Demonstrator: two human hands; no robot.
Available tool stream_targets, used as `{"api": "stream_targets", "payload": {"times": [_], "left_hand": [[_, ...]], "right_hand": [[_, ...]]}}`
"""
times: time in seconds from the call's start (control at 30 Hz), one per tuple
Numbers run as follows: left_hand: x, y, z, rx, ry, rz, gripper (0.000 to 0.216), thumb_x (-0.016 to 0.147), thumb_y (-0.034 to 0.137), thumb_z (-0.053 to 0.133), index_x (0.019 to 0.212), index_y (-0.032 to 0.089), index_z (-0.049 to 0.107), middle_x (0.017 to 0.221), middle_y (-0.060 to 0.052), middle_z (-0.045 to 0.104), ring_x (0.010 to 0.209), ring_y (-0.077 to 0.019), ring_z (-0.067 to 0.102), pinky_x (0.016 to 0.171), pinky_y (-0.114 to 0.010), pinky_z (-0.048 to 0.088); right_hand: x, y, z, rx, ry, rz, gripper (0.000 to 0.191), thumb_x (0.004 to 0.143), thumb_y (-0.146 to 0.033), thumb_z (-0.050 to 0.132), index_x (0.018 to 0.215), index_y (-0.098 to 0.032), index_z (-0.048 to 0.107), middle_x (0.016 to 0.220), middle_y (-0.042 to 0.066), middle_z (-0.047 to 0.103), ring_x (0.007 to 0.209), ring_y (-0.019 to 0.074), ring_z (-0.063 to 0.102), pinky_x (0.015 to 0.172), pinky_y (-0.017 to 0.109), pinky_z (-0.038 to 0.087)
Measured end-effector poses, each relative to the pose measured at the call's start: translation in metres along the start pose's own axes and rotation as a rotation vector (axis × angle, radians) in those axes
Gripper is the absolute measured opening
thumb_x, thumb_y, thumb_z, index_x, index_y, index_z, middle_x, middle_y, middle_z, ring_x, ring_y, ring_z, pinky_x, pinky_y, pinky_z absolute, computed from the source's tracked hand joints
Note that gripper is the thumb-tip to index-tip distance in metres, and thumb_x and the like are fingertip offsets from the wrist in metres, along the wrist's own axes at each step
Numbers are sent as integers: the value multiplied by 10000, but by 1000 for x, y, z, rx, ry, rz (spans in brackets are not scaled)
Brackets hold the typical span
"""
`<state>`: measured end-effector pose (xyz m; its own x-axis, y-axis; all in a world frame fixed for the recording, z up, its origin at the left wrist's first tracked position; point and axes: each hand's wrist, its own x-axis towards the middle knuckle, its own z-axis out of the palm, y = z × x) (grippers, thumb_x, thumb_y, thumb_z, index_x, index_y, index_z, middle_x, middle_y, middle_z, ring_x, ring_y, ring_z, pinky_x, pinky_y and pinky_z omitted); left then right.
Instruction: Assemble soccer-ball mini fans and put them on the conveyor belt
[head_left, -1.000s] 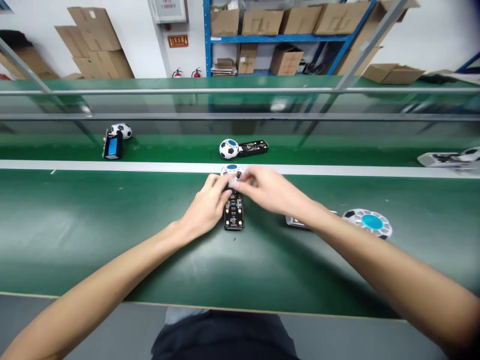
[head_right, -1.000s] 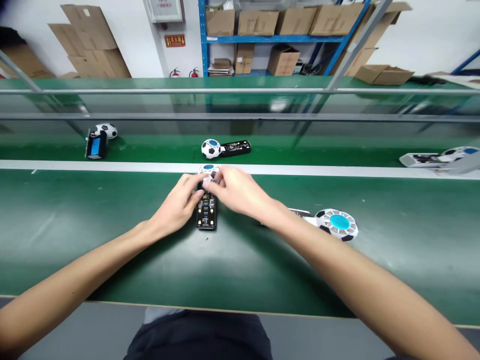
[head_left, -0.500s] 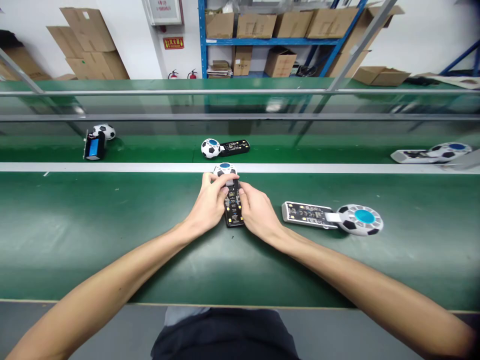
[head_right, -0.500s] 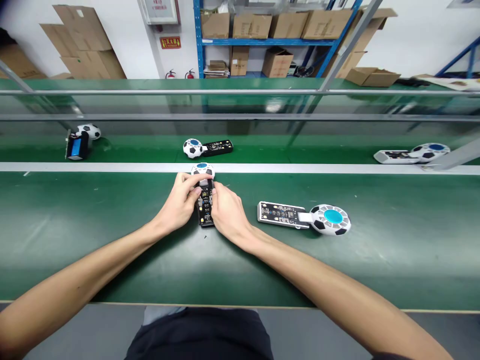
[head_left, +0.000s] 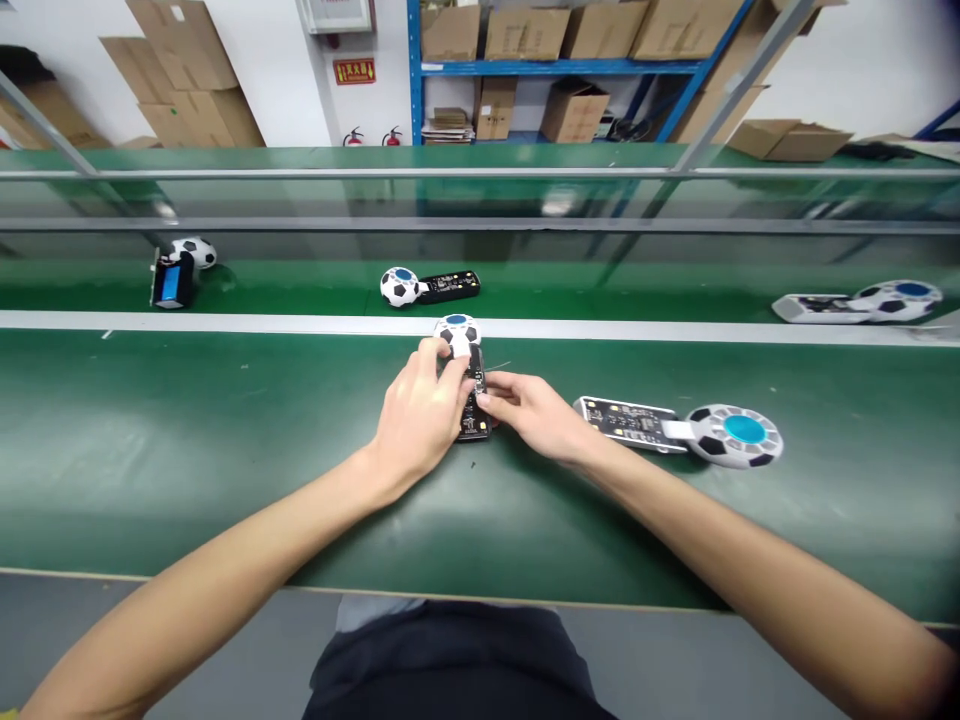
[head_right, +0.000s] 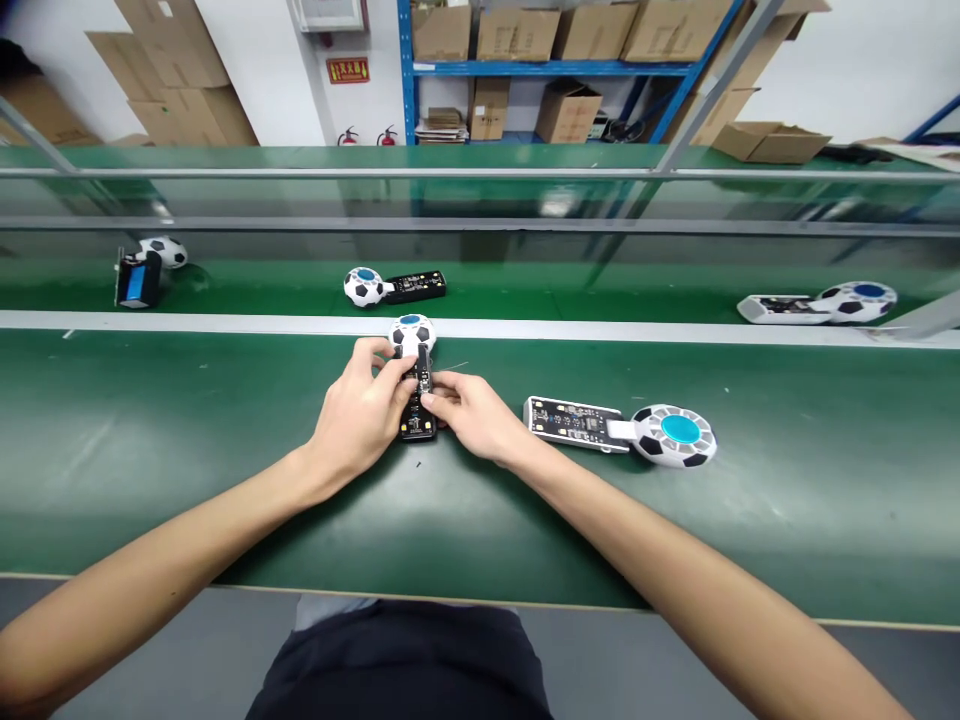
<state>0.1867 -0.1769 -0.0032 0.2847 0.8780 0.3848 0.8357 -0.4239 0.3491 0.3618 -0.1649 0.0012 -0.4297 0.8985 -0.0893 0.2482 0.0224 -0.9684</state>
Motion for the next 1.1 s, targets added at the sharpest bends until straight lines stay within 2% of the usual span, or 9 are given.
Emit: {"api": "stream_targets", "payload": {"times": [0.07, 0.13, 0.3, 0.47, 0.63, 0.87, 0.97, 1.1], "left_hand": [[1, 3, -1, 7, -28, -27, 230, 962, 293, 453, 1129, 156, 532, 1177, -132, 474, 936, -233, 583, 716, -348, 529], [4, 2, -1, -85, -47, -59, 185, 936, 269, 509, 1089, 166, 502, 1119, -102, 466, 839, -192, 575, 705, -333, 517], [9, -4, 2, -309, -4, -97, 141, 909, 235, 543, 1020, 197, 465, 1078, -57, 434, 752, -136, 524, 698, -307, 485], [10, -9, 6, -343, 11, -53, 88, 933, 206, 452, 1021, 201, 456, 1057, -60, 407, 839, -162, 505, 775, -333, 478], [11, -14, 12, -367, 48, -69, 109, 924, 213, 456, 1032, 205, 461, 1047, -62, 398, 917, -186, 504, 829, -348, 490], [12, -12, 12, -350, 147, -49, 125, 936, 220, 465, 1055, 188, 490, 1084, -83, 395, 997, -203, 514, 864, -358, 506], [13, -14, 13, -344, 146, -90, 125, 928, 205, 472, 1053, 196, 482, 1100, -81, 398, 983, -194, 531, 863, -352, 512], [13, -14, 13, -339, 119, -178, 118, 929, 195, 451, 1047, 197, 462, 1096, -73, 397, 875, -166, 544, 828, -352, 514]], "right_hand": [[0, 4, 3, 44, 30, -3, 323, 886, -289, 578, 1137, -113, 681, 963, 88, 723, 811, 198, 636, 719, 329, 526], [1, 10, 5, 76, 48, -28, 358, 885, -323, 587, 1161, -120, 689, 1002, 88, 732, 809, 204, 646, 725, 340, 530], [2, 23, 8, 47, 86, -165, 383, 935, -385, 538, 1222, -181, 687, 1125, 50, 732, 1018, 251, 659, 938, 399, 494], [2, 22, 14, 33, 177, -199, 380, 957, -379, 499, 1235, -200, 688, 1218, 43, 705, 1102, 255, 649, 1025, 405, 454], [4, 20, 20, -12, 289, -203, 367, 952, -343, 496, 1225, -199, 695, 1202, 40, 715, 1128, 254, 641, 1007, 393, 472], [11, 26, 21, 116, 341, -212, 370, 932, -379, 547, 1214, -193, 697, 1191, 47, 718, 1125, 243, 643, 1010, 398, 481], [11, 25, 17, 130, 294, -179, 382, 933, -384, 545, 1237, -197, 682, 1182, 44, 721, 1134, 237, 638, 1034, 416, 471], [5, 16, 8, 103, 73, -108, 423, 889, -306, 600, 1292, -183, 642, 1230, 49, 699, 1147, 250, 634, 1057, 450, 462]]}}
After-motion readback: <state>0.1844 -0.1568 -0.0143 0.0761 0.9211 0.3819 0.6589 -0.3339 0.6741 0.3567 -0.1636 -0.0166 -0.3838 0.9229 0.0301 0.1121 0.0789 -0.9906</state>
